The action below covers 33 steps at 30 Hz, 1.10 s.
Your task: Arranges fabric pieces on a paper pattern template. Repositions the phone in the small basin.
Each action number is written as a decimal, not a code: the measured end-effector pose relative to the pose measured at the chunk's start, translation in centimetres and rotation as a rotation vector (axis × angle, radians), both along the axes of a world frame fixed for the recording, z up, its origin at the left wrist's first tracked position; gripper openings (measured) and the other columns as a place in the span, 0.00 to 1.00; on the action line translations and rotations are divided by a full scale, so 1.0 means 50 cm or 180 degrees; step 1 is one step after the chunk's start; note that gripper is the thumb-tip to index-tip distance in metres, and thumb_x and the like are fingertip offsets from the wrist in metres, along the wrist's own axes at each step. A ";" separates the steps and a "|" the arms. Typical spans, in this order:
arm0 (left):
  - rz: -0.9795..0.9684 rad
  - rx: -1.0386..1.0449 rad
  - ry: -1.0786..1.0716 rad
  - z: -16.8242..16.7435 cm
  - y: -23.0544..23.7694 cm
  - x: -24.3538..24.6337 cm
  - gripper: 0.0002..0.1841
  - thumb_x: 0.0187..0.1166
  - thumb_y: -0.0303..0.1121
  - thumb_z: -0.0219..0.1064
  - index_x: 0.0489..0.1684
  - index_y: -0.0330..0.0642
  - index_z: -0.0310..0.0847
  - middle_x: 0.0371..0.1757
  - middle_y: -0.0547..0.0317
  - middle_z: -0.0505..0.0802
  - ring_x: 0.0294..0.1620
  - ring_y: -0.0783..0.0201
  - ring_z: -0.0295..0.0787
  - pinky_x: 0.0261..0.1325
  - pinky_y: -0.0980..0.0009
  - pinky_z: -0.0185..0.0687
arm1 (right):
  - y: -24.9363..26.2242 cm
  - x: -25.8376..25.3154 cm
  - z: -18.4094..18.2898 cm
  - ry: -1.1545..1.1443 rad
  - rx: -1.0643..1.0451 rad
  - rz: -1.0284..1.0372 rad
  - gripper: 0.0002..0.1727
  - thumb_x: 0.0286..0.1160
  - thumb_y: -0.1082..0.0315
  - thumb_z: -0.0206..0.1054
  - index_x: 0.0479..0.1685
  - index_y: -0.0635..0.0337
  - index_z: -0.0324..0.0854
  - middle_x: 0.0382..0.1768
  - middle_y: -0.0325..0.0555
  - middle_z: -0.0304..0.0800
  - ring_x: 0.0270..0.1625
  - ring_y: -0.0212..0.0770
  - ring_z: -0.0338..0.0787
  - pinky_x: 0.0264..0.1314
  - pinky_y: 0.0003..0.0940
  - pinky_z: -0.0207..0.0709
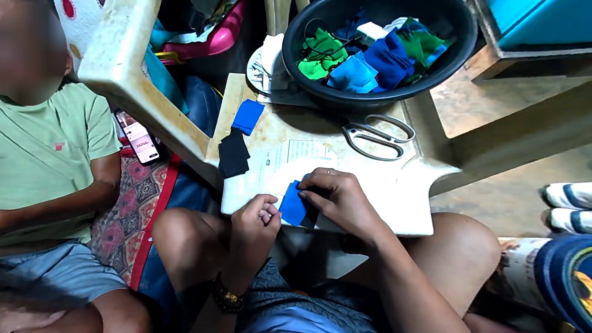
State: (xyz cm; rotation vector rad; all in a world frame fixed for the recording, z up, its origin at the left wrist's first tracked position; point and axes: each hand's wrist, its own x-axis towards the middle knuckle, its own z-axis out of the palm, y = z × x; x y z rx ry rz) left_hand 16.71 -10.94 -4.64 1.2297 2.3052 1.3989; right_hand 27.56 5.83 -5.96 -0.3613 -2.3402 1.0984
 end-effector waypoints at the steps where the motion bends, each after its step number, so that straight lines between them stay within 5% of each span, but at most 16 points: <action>1: 0.0005 -0.0007 0.0005 0.000 0.000 0.000 0.12 0.63 0.21 0.70 0.43 0.29 0.88 0.30 0.59 0.91 0.23 0.81 0.82 0.28 0.89 0.77 | 0.000 0.000 0.000 -0.0008 -0.0010 0.0006 0.05 0.67 0.73 0.70 0.35 0.62 0.92 0.34 0.43 0.90 0.39 0.33 0.89 0.43 0.30 0.82; 5: 0.0010 -0.0050 0.0141 0.000 0.000 0.000 0.11 0.62 0.22 0.70 0.42 0.31 0.89 0.30 0.58 0.90 0.24 0.81 0.81 0.28 0.89 0.75 | 0.000 0.000 0.001 -0.0014 -0.0008 -0.0005 0.05 0.67 0.72 0.71 0.35 0.61 0.92 0.34 0.43 0.90 0.38 0.33 0.89 0.43 0.30 0.82; 9: -0.0126 -0.0040 0.0359 -0.001 0.000 -0.003 0.09 0.65 0.21 0.71 0.40 0.36 0.94 0.42 0.51 0.86 0.28 0.80 0.76 0.30 0.90 0.71 | -0.002 0.000 0.001 -0.0008 -0.0005 -0.0016 0.05 0.67 0.72 0.71 0.35 0.62 0.93 0.35 0.43 0.90 0.39 0.33 0.89 0.45 0.30 0.82; 12: -0.0298 -0.0071 0.0628 -0.007 0.001 -0.004 0.12 0.68 0.21 0.67 0.39 0.42 0.97 0.48 0.46 0.88 0.33 0.75 0.81 0.36 0.84 0.78 | -0.002 0.000 0.000 -0.0013 -0.0017 -0.0030 0.06 0.68 0.72 0.70 0.36 0.62 0.93 0.36 0.44 0.91 0.41 0.33 0.90 0.47 0.29 0.83; 19: -0.0418 -0.0145 0.0818 -0.006 -0.002 -0.004 0.12 0.68 0.22 0.65 0.38 0.42 0.97 0.46 0.46 0.89 0.32 0.73 0.82 0.36 0.83 0.79 | -0.003 0.000 0.000 -0.0026 -0.0024 -0.0018 0.06 0.69 0.72 0.70 0.37 0.63 0.93 0.36 0.46 0.91 0.42 0.37 0.91 0.48 0.34 0.84; 25: -0.0260 0.0036 0.0844 -0.018 -0.003 0.001 0.09 0.61 0.32 0.79 0.36 0.40 0.97 0.44 0.48 0.90 0.35 0.70 0.84 0.40 0.82 0.80 | -0.004 -0.002 0.001 -0.0014 -0.0034 -0.0035 0.07 0.70 0.73 0.69 0.38 0.63 0.93 0.38 0.48 0.92 0.42 0.36 0.91 0.49 0.31 0.84; 30: 0.0051 0.0200 0.0817 -0.022 0.000 0.010 0.19 0.52 0.32 0.84 0.40 0.32 0.90 0.43 0.47 0.86 0.30 0.75 0.76 0.30 0.88 0.68 | -0.005 -0.002 0.000 -0.0004 -0.0039 -0.0033 0.07 0.69 0.73 0.69 0.39 0.64 0.93 0.38 0.47 0.92 0.42 0.35 0.91 0.49 0.30 0.83; 33: -0.0009 0.0148 0.0829 -0.022 -0.001 0.011 0.19 0.55 0.31 0.83 0.44 0.34 0.89 0.45 0.47 0.86 0.31 0.74 0.76 0.30 0.86 0.68 | -0.005 -0.002 0.000 -0.0017 -0.0052 -0.0047 0.07 0.69 0.73 0.69 0.39 0.63 0.93 0.39 0.47 0.92 0.42 0.34 0.91 0.49 0.30 0.83</action>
